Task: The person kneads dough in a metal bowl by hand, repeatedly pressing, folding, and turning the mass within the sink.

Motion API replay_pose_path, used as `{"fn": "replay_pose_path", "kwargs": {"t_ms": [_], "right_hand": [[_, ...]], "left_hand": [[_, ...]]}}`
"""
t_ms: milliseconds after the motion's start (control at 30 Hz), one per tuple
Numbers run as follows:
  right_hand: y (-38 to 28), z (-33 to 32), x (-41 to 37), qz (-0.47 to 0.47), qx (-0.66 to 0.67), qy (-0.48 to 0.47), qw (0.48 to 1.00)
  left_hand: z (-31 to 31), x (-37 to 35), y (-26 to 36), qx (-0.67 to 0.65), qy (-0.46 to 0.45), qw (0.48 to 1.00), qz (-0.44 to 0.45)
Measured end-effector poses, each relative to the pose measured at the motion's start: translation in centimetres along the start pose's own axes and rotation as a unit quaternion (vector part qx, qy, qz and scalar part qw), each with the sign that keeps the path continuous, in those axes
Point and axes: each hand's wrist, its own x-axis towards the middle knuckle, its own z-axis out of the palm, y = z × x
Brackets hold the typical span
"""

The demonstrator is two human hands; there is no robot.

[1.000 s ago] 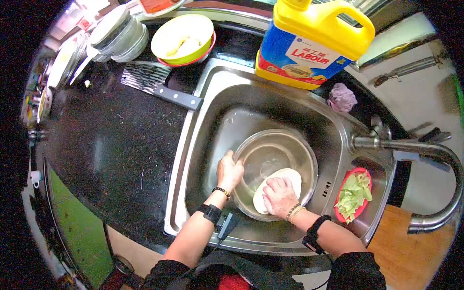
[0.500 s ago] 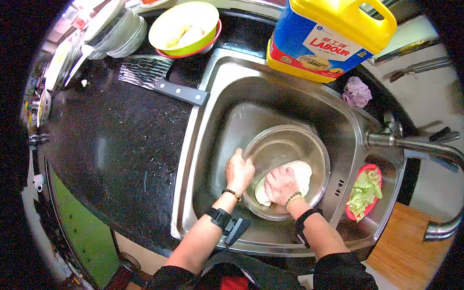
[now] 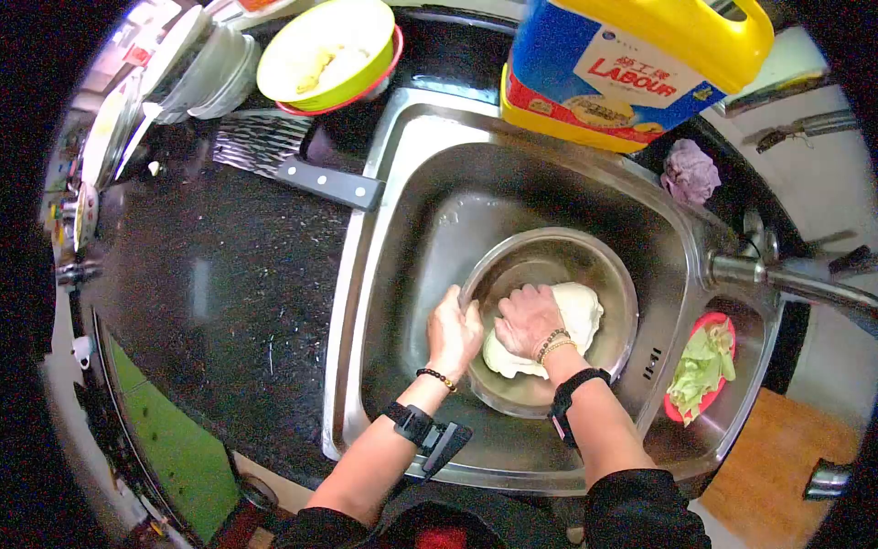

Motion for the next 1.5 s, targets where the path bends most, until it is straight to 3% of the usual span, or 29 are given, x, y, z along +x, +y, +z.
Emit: {"fn": "replay_pose_path", "kwargs": {"t_ms": [33, 167, 233, 300, 367, 400, 433, 533, 600, 633, 700, 733, 833, 900, 1000, 1133, 1167, 1267, 1367, 1500], "right_hand": [[-0.2, -0.2, 0.3, 0.018, -0.011, -0.041, 0.999], [0.0, -0.5, 1.1, 0.019, -0.008, -0.040, 0.999], [0.7, -1.1, 1.8, 0.006, 0.053, -0.136, 0.989], [2.7, -2.1, 2.0, -0.009, 0.108, -0.168, 0.980], [4.1, -3.8, 1.9, 0.063, 0.246, -0.040, 0.966], [5.3, -4.4, 1.6, 0.099, 0.228, -0.019, 0.968], [5.8, -5.7, 1.1, 0.153, 0.238, -0.033, 0.959], [8.5, -1.7, -1.9, 0.175, 0.210, -0.080, 0.958], [7.1, -1.3, -2.8, 0.274, 0.268, 0.024, 0.923], [6.7, -1.3, -2.6, 0.276, 0.266, 0.028, 0.923], [6.2, -0.5, -2.1, 0.388, 0.222, -0.006, 0.894], [6.7, 1.2, -2.1, 0.397, 0.190, -0.035, 0.897], [1.4, -4.4, -1.7, 0.425, 0.128, -0.036, 0.895], [0.2, -5.1, -3.2, 0.380, 0.083, -0.006, 0.921], [-1.6, -6.6, -4.9, 0.263, 0.118, 0.126, 0.949], [-3.9, -7.1, -6.2, 0.177, 0.185, 0.199, 0.946], [-4.8, -6.5, -6.4, 0.178, 0.186, 0.199, 0.946], [-6.6, -4.7, -6.9, 0.031, 0.135, 0.214, 0.967], [-6.9, -3.2, -6.2, 0.032, 0.130, 0.220, 0.966], [-6.6, -1.9, -5.3, 0.001, 0.057, 0.158, 0.986]], "left_hand": [[-0.2, 0.0, 0.0, -0.001, 0.006, 1.000, 0.001], [-0.5, 0.3, 0.4, 0.012, -0.032, 0.999, -0.018], [-0.5, 0.1, 0.3, 0.013, -0.021, 1.000, -0.003], [-0.8, 0.1, 0.8, 0.009, -0.030, 0.999, -0.006], [-0.5, 0.1, 0.7, -0.008, -0.015, 1.000, 0.001], [-0.5, 0.2, 0.8, -0.010, -0.026, 0.999, -0.022], [-0.7, 0.1, 0.7, -0.010, -0.038, 0.998, -0.046], [-0.4, 0.1, 0.4, -0.024, -0.025, 0.998, -0.056], [-0.3, -0.2, 0.4, -0.042, -0.033, 0.996, -0.067], [-0.1, -0.1, 0.2, -0.054, -0.014, 0.997, -0.055], [0.2, -0.1, 0.2, -0.071, 0.005, 0.997, -0.040], [0.1, 0.0, 0.2, -0.058, 0.000, 0.997, -0.046], [-0.2, -0.1, 0.1, -0.038, -0.008, 0.998, -0.058], [0.0, -0.1, 0.3, -0.037, -0.014, 0.998, -0.059], [0.2, 0.0, 0.0, -0.077, -0.002, 0.995, -0.066], [0.0, -0.2, 0.2, -0.048, 0.002, 0.997, -0.055], [-0.2, -0.1, 0.4, -0.049, -0.003, 0.997, -0.063], [-0.2, -0.1, 0.4, -0.036, -0.009, 0.997, -0.071], [-0.1, 0.0, 0.4, -0.035, -0.005, 0.997, -0.068], [-0.3, -0.1, 0.8, -0.032, -0.003, 0.997, -0.065]]}}
